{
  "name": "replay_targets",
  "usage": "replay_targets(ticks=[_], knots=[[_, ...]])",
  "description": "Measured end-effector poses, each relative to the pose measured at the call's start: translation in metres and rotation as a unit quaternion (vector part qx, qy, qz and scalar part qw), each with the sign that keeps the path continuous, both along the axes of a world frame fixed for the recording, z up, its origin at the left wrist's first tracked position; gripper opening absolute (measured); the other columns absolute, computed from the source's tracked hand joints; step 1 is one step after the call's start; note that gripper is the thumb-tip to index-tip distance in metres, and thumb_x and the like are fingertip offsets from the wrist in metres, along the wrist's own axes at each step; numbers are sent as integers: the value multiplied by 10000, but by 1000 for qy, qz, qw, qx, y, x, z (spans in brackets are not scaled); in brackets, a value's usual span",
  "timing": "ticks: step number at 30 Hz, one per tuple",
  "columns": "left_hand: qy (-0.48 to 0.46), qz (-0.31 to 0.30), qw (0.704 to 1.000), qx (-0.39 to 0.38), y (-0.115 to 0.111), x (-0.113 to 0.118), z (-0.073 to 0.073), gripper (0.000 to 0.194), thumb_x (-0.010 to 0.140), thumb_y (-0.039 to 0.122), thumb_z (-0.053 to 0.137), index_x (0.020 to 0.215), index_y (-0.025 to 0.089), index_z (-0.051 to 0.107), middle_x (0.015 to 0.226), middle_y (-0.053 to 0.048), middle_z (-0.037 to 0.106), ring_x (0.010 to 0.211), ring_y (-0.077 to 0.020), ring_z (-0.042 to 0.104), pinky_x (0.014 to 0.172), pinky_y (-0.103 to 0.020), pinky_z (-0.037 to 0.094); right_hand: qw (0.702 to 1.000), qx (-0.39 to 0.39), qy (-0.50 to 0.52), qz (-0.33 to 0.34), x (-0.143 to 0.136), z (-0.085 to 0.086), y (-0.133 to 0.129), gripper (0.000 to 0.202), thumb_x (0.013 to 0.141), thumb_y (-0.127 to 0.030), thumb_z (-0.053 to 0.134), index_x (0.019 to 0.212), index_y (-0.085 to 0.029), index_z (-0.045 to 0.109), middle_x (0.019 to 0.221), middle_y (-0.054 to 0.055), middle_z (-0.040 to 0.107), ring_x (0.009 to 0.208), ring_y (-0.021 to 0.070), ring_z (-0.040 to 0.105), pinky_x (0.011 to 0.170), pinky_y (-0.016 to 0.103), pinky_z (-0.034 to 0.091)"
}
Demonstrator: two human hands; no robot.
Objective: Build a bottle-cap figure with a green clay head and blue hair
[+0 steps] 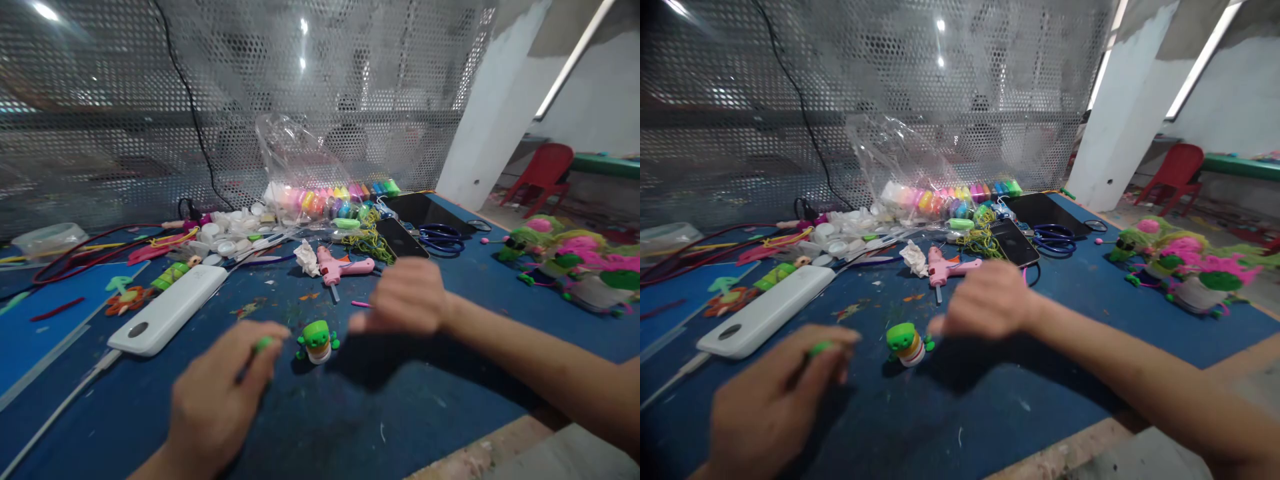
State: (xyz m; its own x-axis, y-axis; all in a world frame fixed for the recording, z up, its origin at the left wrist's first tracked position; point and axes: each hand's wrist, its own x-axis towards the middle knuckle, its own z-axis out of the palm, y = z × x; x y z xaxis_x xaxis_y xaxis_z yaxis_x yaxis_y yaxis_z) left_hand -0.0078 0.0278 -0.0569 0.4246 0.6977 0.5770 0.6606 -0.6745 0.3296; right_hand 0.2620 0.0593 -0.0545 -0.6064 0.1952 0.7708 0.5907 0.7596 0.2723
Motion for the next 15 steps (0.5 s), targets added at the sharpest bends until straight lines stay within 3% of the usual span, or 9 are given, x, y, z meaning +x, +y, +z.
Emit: replay_targets(ticks=[1, 3, 5, 9, 12, 15], knots=[[-3, 49, 999, 4, 10, -4, 5, 194, 935, 304, 420, 1035, 281, 584, 813, 25, 647, 690, -142, 625, 687, -229, 470, 985, -106, 39, -130, 17, 3, 16, 393, 840, -432, 607, 531, -212, 502, 462, -42, 417, 468, 110, 361, 487, 296, 206], [19, 111, 994, 18, 31, -10, 8, 304, 919, 335, 419, 1186, 253, 540, 1076, -64, 609, 981, -236, 599, 858, -342, 466, 961, -161, 77, -213, 51, 5, 47, 250, 903, -315, 527, 708, -187, 618, 634, 28, 568, 568, 141, 474, 527, 294, 280], [49, 141, 989, 24, 48, -15, 6, 448, 885, 374, 457, 1299, 202, 458, 1230, -142, 515, 1181, -330, 484, 980, -473, 399, 947, -217, 67, -228, 79, 0, 73, 151, 886, -259, 550, 833, -170, 660, 705, 45, 611, 599, 149, 521, 546, 283, 349], [99, 151, 981, 76, 65, -12, 6, 469, 842, 391, 511, 1271, 204, 475, 1310, -175, 444, 1255, -417, 378, 1032, -607, 298, 926, -303, 26, -222, 101, -20, 99, 123, 875, -221, 588, 946, -152, 662, 775, 28, 641, 643, 131, 572, 632, 277, 462], [109, 117, 979, 123, 69, 8, 23, 327, 852, 330, 509, 1163, 230, 531, 1256, -142, 495, 1221, -378, 423, 1047, -578, 297, 919, -326, 27, -221, 98, -29, 105, 155, 914, -272, 554, 957, -144, 632, 877, 27, 643, 775, 147, 608, 736, 333, 501], [96, 16, 991, 97, 77, 46, 47, 205, 880, 257, 464, 1054, 204, 559, 1099, -106, 588, 1081, -279, 543, 975, -468, 414, 917, -337, 47, -209, 93, -25, 110, 162, 922, -277, 546, 888, -139, 625, 890, 23, 646, 817, 151, 615, 768, 348, 503]])
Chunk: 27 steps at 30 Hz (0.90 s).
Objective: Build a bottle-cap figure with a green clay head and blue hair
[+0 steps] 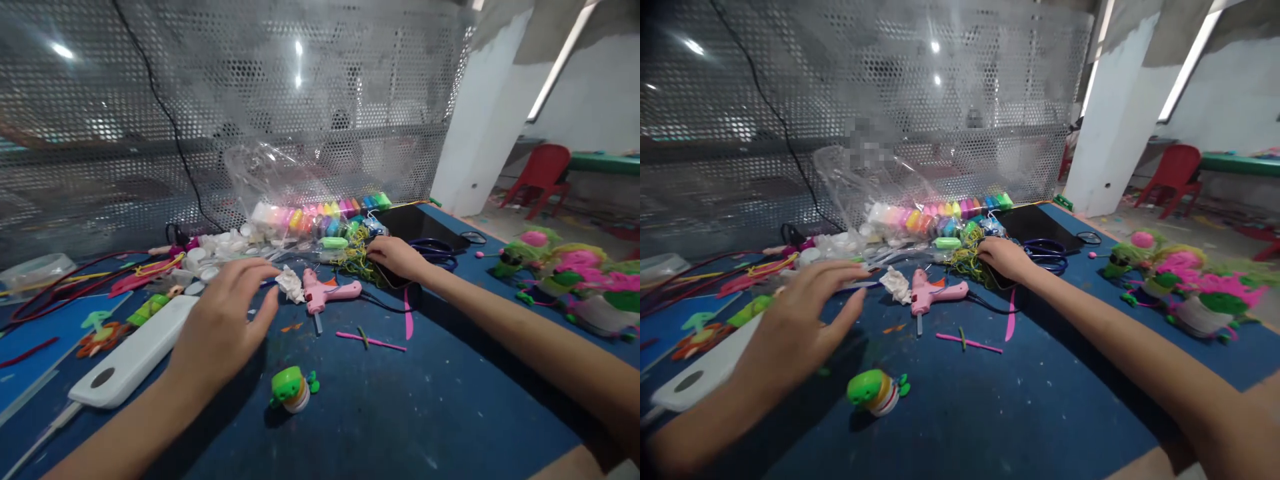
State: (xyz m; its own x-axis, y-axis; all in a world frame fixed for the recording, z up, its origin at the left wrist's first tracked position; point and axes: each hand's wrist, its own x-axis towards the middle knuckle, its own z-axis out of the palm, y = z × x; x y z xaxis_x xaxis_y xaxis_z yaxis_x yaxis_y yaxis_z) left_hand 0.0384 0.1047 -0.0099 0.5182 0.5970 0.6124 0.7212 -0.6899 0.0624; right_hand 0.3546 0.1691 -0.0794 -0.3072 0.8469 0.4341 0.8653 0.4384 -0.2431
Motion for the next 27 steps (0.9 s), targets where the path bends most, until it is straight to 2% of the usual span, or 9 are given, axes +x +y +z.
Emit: replay_targets(ticks=[3, 5, 9, 12, 14, 17, 19, 23, 27], knots=[[-2, -71, 986, -152, 21, 50, 13, 169, 879, 222, 457, 1000, 182, 568, 980, -63, 639, 917, -202, 620, 842, -369, 503, 999, 7, 37, -1, 0, 10, 4, 153, 902, -252, 571, 832, -131, 634, 800, 17, 649, 737, 140, 606, 696, 291, 482], [-8, -123, 963, -241, 42, 83, 13, 239, 850, 203, 491, 1073, 144, 553, 1106, -112, 628, 1008, -202, 613, 846, -337, 509, 998, 13, 59, -5, 3, 16, 5, 166, 892, -251, 578, 796, -135, 647, 743, 21, 647, 679, 135, 589, 636, 253, 452], [38, -153, 950, -270, 89, 126, 1, 195, 805, 191, 542, 984, 140, 601, 1048, -112, 675, 923, -205, 652, 812, -337, 520, 995, 43, 84, -30, 8, 19, 1, 99, 860, -213, 596, 874, -129, 649, 788, 55, 635, 675, 152, 563, 631, 259, 429], [73, -162, 944, -279, 109, 134, -8, 218, 757, 140, 577, 971, 127, 616, 992, -112, 699, 898, -224, 662, 812, -356, 516, 994, 71, 83, -29, 4, 16, -8, 135, 849, -183, 587, 961, -114, 616, 889, 93, 599, 798, 186, 545, 720, 295, 427], [90, -167, 942, -277, 113, 134, -11, 227, 749, 92, 549, 963, 119, 622, 994, -120, 699, 931, -241, 655, 846, -383, 497, 996, 62, 61, 10, -1, 14, -13, 99, 823, -201, 627, 899, -138, 630, 876, 77, 586, 846, 198, 530, 758, 303, 418], [99, -183, 941, -266, 113, 132, -13, 339, 753, 27, 462, 1051, 123, 592, 1101, -137, 665, 1055, -261, 606, 930, -432, 435, 997, 37, 31, 56, -10, 9, -14, 52, 754, -173, 690, 782, -166, 647, 852, 61, 579, 854, 213, 513, 773, 321, 405], [103, -210, 934, -269, 113, 133, -14, 483, 727, 2, 457, 1185, 139, 524, 1229, -144, 608, 1167, -269, 540, 982, -437, 390, 997, 30, 34, 59, -13, 7, -11, 41, 781, -133, 640, 751, -163, 639, 845, 69, 574, 844, 216, 505, 773, 330, 397], [113, -272, 905, -307, 117, 135, -21, 703, 671, 40, 571, 1344, 147, 397, 1340, -173, 532, 1215, -300, 506, 969, -410, 412, 994, 31, 93, 44, -10, 8, -4, 113, 845, -142, 545, 736, -163, 567, 810, 68, 545, 801, 204, 493, 745, 323, 391], [80, -303, 895, -317, 122, 140, -31, 698, 719, 116, 621, 1368, 182, 371, 1370, -155, 506, 1198, -259, 525, 945, -365, 436, 982, 24, 183, 42, -8, 11, -10, 159, 861, -183, 494, 705, -203, 466, 713, 20, 490, 709, 186, 459, 696, 316, 374]])
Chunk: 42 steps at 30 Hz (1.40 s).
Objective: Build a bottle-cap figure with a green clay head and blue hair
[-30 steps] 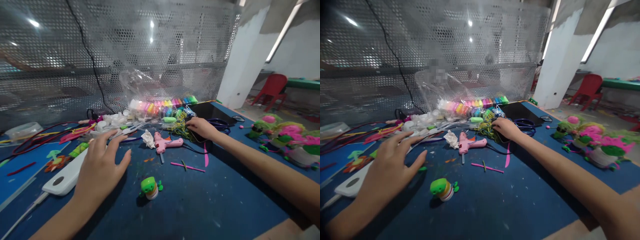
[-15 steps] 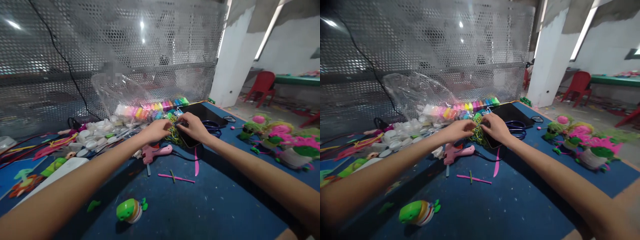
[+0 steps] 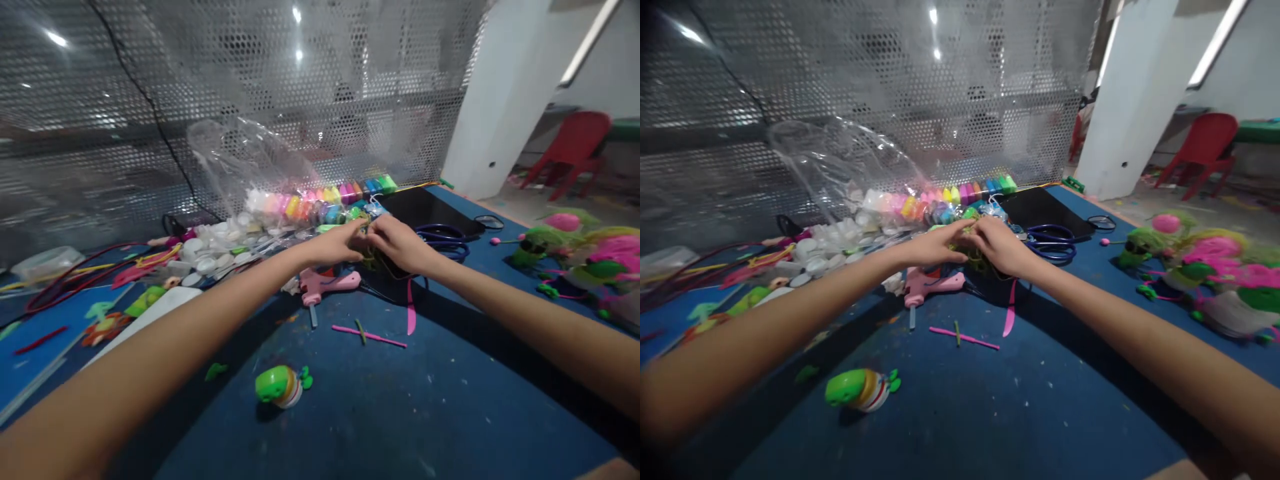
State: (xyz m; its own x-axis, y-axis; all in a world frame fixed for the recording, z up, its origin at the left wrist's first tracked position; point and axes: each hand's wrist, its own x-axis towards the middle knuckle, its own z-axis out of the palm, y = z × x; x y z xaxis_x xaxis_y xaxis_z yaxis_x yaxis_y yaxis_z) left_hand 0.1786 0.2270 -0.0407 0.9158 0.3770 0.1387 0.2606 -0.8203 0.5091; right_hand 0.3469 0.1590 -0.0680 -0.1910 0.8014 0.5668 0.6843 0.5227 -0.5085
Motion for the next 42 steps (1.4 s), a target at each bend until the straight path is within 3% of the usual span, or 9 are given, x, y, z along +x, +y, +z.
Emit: replay_targets(ticks=[4, 7, 12, 16, 21, 28, 34, 37, 42], knots=[[-29, -5, 999, 14, -1, 8, -4, 470, 818, 148, 560, 1276, 153, 455, 1296, -130, 562, 1155, -209, 548, 937, -332, 435, 995, -10, 102, 12, -4, 3, -10, 147, 874, -235, 468, 733, -218, 430, 716, 5, 479, 685, 174, 458, 679, 314, 376], [-5, -10, 999, 38, -2, 10, -3, 243, 910, 145, 418, 1101, 127, 567, 1012, -79, 689, 958, -172, 626, 852, -317, 471, 982, -21, 185, 17, -9, 11, -14, 147, 893, -251, 427, 751, -228, 395, 718, -6, 472, 688, 157, 493, 675, 301, 414], [89, -39, 990, 102, 6, 5, -6, 195, 931, 238, 483, 866, 137, 636, 733, -7, 664, 710, -145, 630, 728, -331, 507, 959, -74, 273, 2, -6, 32, -25, 171, 916, -252, 330, 749, -245, 293, 683, -45, 395, 518, 94, 409, 527, 246, 401], [131, -35, 979, 154, 17, 1, -6, 195, 897, 311, 560, 947, 134, 623, 914, -38, 654, 791, -162, 632, 727, -364, 529, 957, -122, 252, -70, 11, 30, -42, 158, 886, -274, 398, 745, -238, 338, 614, -66, 367, 430, 76, 299, 427, 227, 288], [124, -21, 979, 162, 25, -2, -1, 100, 867, 210, 570, 852, 139, 640, 766, -17, 638, 714, -155, 595, 688, -325, 480, 968, -160, 132, -143, 29, 15, -69, 208, 719, -328, 676, 824, -197, 554, 688, -4, 546, 614, 153, 499, 554, 282, 355], [38, 14, 996, 83, 11, -7, 30, 260, 903, 200, 382, 920, 169, 640, 758, -23, 637, 694, -137, 563, 669, -257, 427, 969, -230, 36, -85, 40, 33, -78, 235, 796, -376, 614, 675, -177, 647, 585, -6, 536, 541, 119, 443, 506, 277, 286], [45, 14, 999, -28, -28, -40, 67, 305, 912, 317, 365, 731, 179, 568, 542, 25, 452, 488, -108, 439, 491, -220, 394, 926, -309, 215, 1, 49, 51, -82, 343, 775, -511, 642, 682, -180, 630, 472, -75, 300, 425, 66, 227, 410, 253, 150], [35, 39, 992, -119, -47, -63, 72, 309, 908, 371, 377, 740, 192, 565, 506, 47, 352, 424, -95, 339, 409, -213, 321, 910, -315, 266, 48, 45, 55, -88, 348, 744, -505, 684, 626, -191, 588, 465, -82, 279, 419, 61, 207, 398, 245, 143], [-63, 151, 964, -208, -76, -96, 73, 309, 903, 408, 392, 755, 199, 565, 514, 65, 254, 404, -76, 243, 381, -212, 257, 939, -295, 169, 51, 17, 54, -96, 327, 793, -496, 634, 707, -181, 651, 453, -62, 366, 410, 71, 304, 388, 240, 190]])
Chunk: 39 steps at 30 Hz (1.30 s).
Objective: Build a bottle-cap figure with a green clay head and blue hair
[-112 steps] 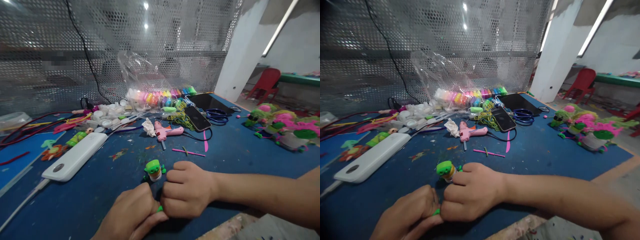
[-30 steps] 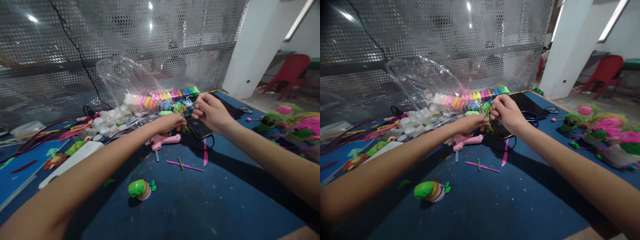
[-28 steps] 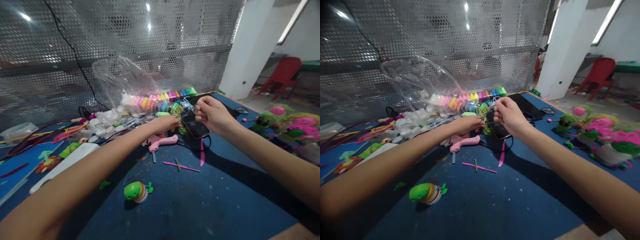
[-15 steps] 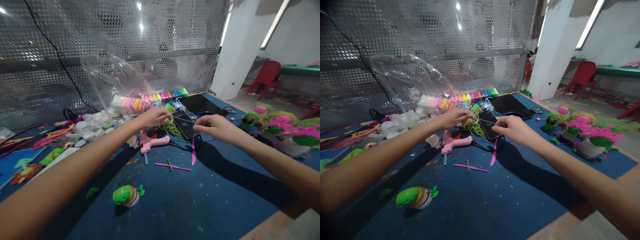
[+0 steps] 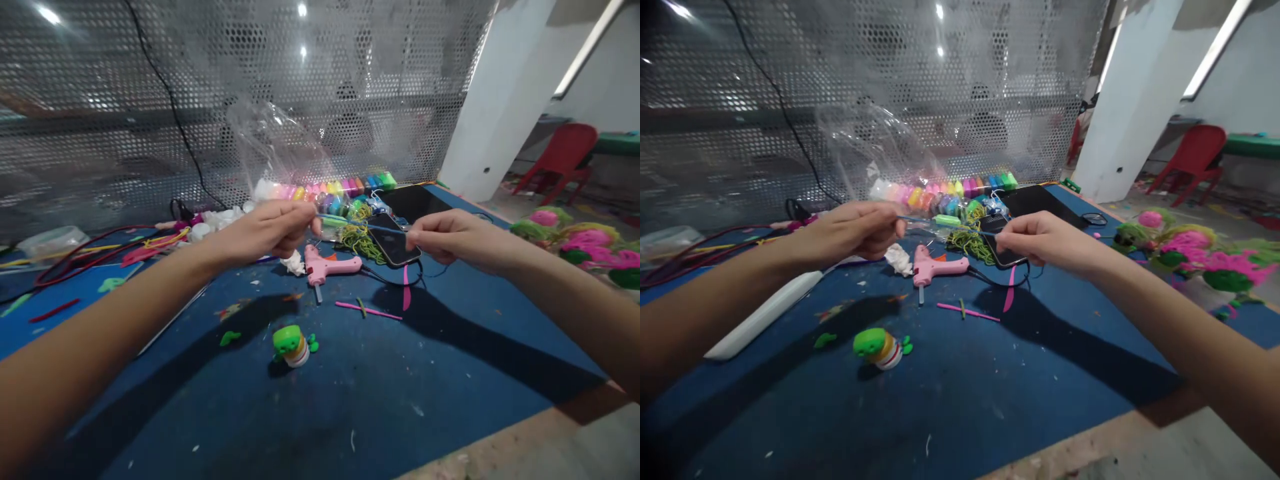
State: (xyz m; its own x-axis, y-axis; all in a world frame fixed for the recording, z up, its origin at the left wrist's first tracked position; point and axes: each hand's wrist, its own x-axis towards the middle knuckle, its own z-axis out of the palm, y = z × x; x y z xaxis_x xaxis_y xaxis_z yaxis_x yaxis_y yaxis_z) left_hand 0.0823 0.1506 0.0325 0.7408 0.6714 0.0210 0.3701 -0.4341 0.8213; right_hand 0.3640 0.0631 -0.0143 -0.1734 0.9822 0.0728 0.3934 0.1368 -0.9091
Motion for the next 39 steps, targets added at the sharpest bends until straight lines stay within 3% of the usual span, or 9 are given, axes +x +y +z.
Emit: replay_targets(ticks=[7, 11, 13, 18, 22, 26, 29, 34, 39], knots=[[68, 130, 983, 111, -53, -47, 8, 284, 783, 406, 543, 695, 219, 738, 650, -27, 644, 606, -144, 558, 579, -233, 440, 999, 45, 9, 25, -38, 2, -1, 252, 843, -395, 597, 716, -180, 633, 471, -64, 392, 405, 65, 317, 383, 223, 215], [94, 110, 988, 51, -84, -74, 4, 219, 705, 442, 638, 727, 283, 788, 801, -40, 733, 749, -197, 647, 724, -271, 487, 995, 84, 10, 47, -64, 16, 8, 243, 868, -331, 562, 685, -178, 604, 455, -68, 374, 391, 66, 297, 383, 232, 188], [85, 150, 985, 18, -97, -84, 0, 190, 664, 414, 691, 762, 286, 792, 821, -47, 749, 754, -204, 654, 708, -274, 493, 991, 120, -4, 65, -85, 24, 18, 236, 879, -281, 551, 676, -171, 599, 468, -69, 370, 410, 67, 300, 400, 237, 204], [-126, 292, 945, -81, -116, -101, -9, 356, 611, 233, 753, 946, 352, 749, 602, 36, 693, 574, -120, 606, 530, -198, 443, 967, 217, -38, 126, -150, 44, 54, 266, 902, -240, 546, 650, -159, 570, 505, -71, 371, 477, 70, 324, 457, 241, 230], [-300, 369, 878, -57, -124, -105, -9, 251, 513, 81, 756, 614, 311, 745, 556, 62, 660, 504, -75, 545, 493, -183, 413, 953, 238, -28, 185, -206, 56, 81, 263, 923, -214, 514, 671, -153, 561, 528, -63, 430, 525, 78, 393, 502, 231, 289], [-329, 389, 859, -48, -134, -103, -9, 231, 478, 81, 736, 496, 311, 721, 559, 67, 650, 456, -56, 475, 502, -213, 434, 943, 271, -41, 190, -236, 61, 85, 100, 896, -194, 557, 806, -151, 549, 675, -23, 537, 650, 104, 486, 604, 233, 370], [-267, 417, 868, -35, -146, -108, -18, 178, 501, 204, 744, 602, 348, 769, 568, 35, 667, 449, -100, 499, 487, -262, 452, 946, 291, -64, 128, -214, 57, 76, 170, 852, -217, 623, 973, -141, 532, 853, 33, 583, 794, 141, 537, 715, 255, 419], [-100, 494, 862, 53, -171, -129, -58, 248, 500, 443, 789, 743, 479, 755, 760, 49, 742, 655, -257, 635, 566, -373, 527, 948, 273, -164, 27, -118, 30, 57, 137, 852, -293, 594, 928, -182, 570, 893, 49, 619, 788, 165, 569, 698, 295, 443], [-190, 518, 833, -36, -195, -118, -100, 371, 504, 395, 815, 871, 371, 765, 566, 27, 624, 544, -173, 559, 518, -274, 500, 924, 204, -322, 1, -60, -6, 44, 47, 762, -228, 631, 733, -193, 621, 670, 17, 613, 613, 163, 547, 585, 294, 392]])
